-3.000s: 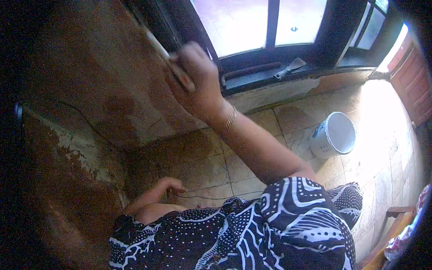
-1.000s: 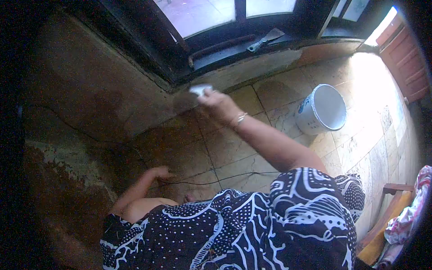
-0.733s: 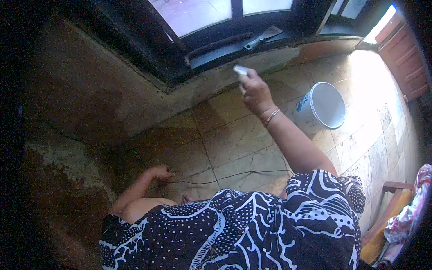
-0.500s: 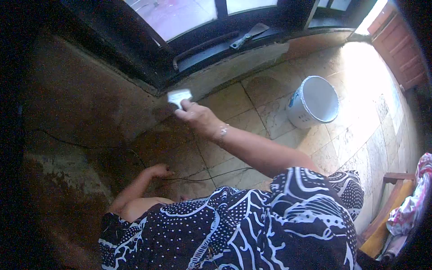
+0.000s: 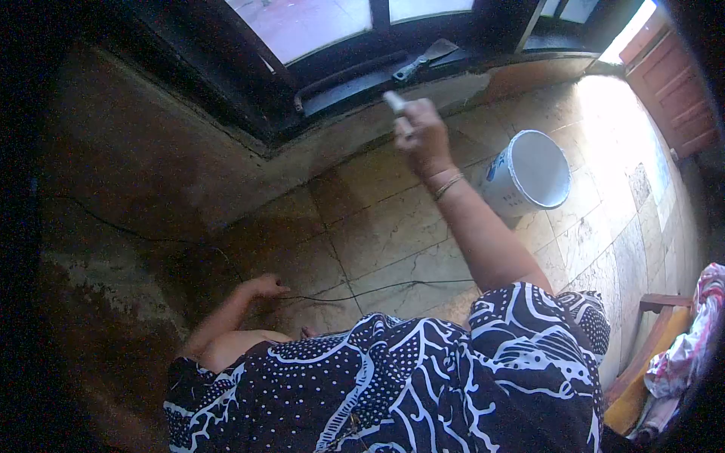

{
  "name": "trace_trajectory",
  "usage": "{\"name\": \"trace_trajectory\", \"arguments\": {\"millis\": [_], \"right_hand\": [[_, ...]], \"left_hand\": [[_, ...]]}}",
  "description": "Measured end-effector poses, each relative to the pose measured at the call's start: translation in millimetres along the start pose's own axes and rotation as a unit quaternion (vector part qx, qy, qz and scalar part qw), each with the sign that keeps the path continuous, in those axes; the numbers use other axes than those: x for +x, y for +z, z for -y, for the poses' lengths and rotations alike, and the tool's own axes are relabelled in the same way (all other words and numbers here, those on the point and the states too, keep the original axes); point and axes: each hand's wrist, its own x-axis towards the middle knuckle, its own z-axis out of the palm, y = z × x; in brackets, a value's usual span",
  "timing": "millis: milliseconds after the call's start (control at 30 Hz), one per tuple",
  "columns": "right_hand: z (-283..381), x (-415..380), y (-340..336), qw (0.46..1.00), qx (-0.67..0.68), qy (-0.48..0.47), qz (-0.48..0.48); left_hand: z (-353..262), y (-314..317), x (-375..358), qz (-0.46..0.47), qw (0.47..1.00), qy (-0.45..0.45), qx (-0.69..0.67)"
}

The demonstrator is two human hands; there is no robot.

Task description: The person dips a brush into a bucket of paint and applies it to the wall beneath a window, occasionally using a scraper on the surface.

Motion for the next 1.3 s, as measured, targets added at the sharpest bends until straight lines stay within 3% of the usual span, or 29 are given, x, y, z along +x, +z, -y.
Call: {"name": "trace_trajectory", "arguments": {"millis": [33,133,167,200,233,300,333,367,433,500,600,667,700,767,900,967,1033,1300], "right_hand": [[15,-6,9,0.998,0.007,-0.05,0.037],[76,-36,58,0.985,0.117,-0.064,0.106],[86,-43,73,0.972,0.134,-0.054,0.184],[95,-42,83,0.972,0.097,-0.114,0.18],[95,-39,86,0.973,0.096,-0.112,0.178],[90,-29,89,0.968,0.192,-0.013,0.161],[78,-20,82,0.951,0.217,0.06,0.213],[64,-13,75,0.977,0.182,-0.001,0.111],[28,-5,54,0.989,0.143,0.003,0.024],[-8,-3,21,0.979,0.139,0.151,0.005],[-88,4,-20,0.986,0.01,0.157,-0.062],[-151,7,-37,0.977,0.053,0.174,-0.111],[-151,13,-44,0.977,0.053,0.174,-0.112],[-141,26,-64,0.942,0.118,0.226,-0.219],[-156,40,-59,0.924,0.073,0.238,-0.288],[-141,41,-47,0.931,-0.138,0.188,-0.282],[-133,35,-31,0.952,-0.17,0.127,-0.222],[-3,-32,44,0.995,-0.094,0.009,0.021]], "left_hand": [[1,2,5,0.002,1.0,0.002,0.001],[4,2,17,0.021,1.0,-0.005,-0.001],[1,1,14,0.003,1.0,0.008,-0.016],[-2,-3,9,-0.015,0.999,0.02,-0.03],[-6,-6,4,-0.015,0.999,0.021,-0.027],[-14,-12,-5,0.026,0.999,-0.003,-0.032],[-4,-6,4,0.026,0.999,-0.002,-0.031],[15,7,19,0.011,1.0,0.007,-0.009],[23,13,27,-0.005,1.0,0.019,0.013],[17,10,14,-0.011,1.0,0.012,-0.003],[6,5,8,-0.026,0.999,0.017,0.017],[3,2,8,-0.017,1.0,0.018,0.014],[2,2,7,-0.008,1.0,0.018,0.008],[10,10,15,-0.024,0.999,0.021,0.017],[-3,0,3,-0.043,0.998,0.0,0.034],[-3,-1,4,-0.036,0.999,0.002,0.025],[-3,1,4,-0.028,0.999,0.004,0.015],[2,4,7,-0.029,0.999,-0.011,0.009]]}}
